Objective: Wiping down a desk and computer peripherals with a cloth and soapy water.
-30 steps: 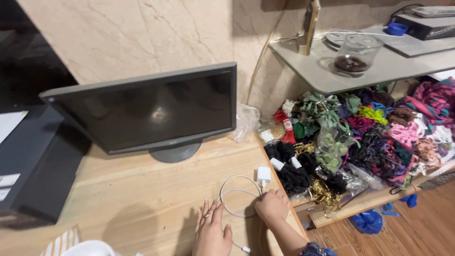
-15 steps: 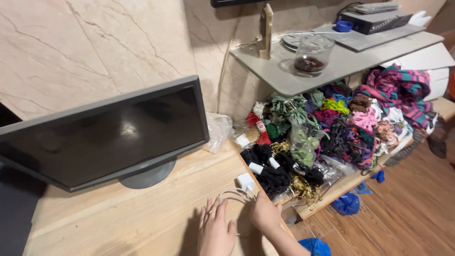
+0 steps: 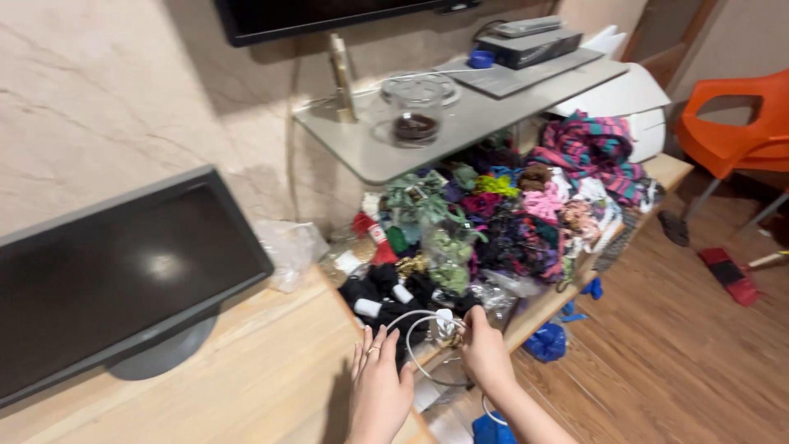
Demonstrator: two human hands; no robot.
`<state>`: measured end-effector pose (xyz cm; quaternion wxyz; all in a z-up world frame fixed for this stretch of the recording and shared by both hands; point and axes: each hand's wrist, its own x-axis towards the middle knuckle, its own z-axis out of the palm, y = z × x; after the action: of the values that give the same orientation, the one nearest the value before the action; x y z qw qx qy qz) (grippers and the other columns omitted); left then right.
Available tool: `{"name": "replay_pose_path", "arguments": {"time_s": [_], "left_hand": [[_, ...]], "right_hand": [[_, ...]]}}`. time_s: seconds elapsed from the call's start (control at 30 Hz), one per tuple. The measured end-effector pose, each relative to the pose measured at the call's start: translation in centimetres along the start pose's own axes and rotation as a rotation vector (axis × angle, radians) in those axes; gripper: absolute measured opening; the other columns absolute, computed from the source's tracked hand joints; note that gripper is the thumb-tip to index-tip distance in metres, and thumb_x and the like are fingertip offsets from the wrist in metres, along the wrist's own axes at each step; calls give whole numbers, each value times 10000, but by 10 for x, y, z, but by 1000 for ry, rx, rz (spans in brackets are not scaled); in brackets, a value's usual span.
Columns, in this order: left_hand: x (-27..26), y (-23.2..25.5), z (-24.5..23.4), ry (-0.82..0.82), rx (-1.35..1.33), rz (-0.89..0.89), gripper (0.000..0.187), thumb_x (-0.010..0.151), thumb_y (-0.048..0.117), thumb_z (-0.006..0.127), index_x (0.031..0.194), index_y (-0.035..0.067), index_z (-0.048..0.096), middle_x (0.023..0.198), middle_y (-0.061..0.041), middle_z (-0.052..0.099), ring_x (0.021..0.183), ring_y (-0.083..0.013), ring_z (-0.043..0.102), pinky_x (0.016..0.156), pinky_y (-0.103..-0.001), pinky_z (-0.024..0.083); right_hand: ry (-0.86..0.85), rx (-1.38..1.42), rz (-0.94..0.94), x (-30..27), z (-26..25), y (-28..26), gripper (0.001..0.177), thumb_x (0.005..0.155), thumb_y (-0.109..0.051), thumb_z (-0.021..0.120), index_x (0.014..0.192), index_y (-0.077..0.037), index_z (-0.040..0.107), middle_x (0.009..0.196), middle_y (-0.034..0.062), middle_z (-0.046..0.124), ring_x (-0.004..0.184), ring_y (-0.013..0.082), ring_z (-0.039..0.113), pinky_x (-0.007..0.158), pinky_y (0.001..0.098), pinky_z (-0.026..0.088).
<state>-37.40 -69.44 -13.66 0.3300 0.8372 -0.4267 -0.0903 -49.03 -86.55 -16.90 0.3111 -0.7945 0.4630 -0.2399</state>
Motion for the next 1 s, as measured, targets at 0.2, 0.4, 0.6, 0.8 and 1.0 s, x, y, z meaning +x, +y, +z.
{"name": "replay_pose_path", "arguments": {"time_s": [0.2, 0.4, 0.6, 0.8, 1.0], "left_hand": [[8, 79, 71, -36, -4, 67, 602, 885, 211, 660, 1430, 40, 472, 1569, -161, 404, 1534, -321, 225, 1249, -469, 135], [10, 166, 122, -159, 8, 54, 643, 904, 210, 625, 1507, 79, 445, 1624, -154, 373, 1530, -306, 193, 1247, -462, 108], [14, 219, 193, -94, -35, 224, 633, 876, 200, 645, 1477, 76, 490, 1552, -144, 431, 1517, -309, 247, 1245, -468, 136], [26, 272, 244, -156, -58, 346, 602, 874, 187, 651, 1421, 9, 473, 1543, -177, 431, 1508, -346, 252, 1236, -480, 146], [45, 326, 273, -231, -67, 391, 564, 884, 180, 635, 1416, 48, 501, 1522, -168, 462, 1519, -335, 260, 1253, -470, 146]], "right_hand": [[52, 26, 41, 11, -105, 52, 160, 951, -161, 634, 1041, -63, 546, 849, 250, 709, 867, 468, 677, 725, 537, 522], [154, 29, 25, 17, -190, 126, 201, 926, -141, 632, 1116, -124, 696, 930, 202, 758, 900, 410, 720, 754, 485, 541], [219, -17, 231, 8, -273, 173, 219, 950, -170, 633, 1149, -139, 721, 895, 216, 746, 843, 410, 714, 743, 477, 540], [314, 11, 361, -6, -338, 213, 205, 970, -176, 617, 1135, -126, 728, 754, 199, 713, 672, 349, 684, 672, 435, 529], [398, -19, 436, -1, -380, 258, 209, 978, -202, 605, 1124, -123, 731, 718, 157, 714, 634, 281, 685, 648, 405, 526]]}}
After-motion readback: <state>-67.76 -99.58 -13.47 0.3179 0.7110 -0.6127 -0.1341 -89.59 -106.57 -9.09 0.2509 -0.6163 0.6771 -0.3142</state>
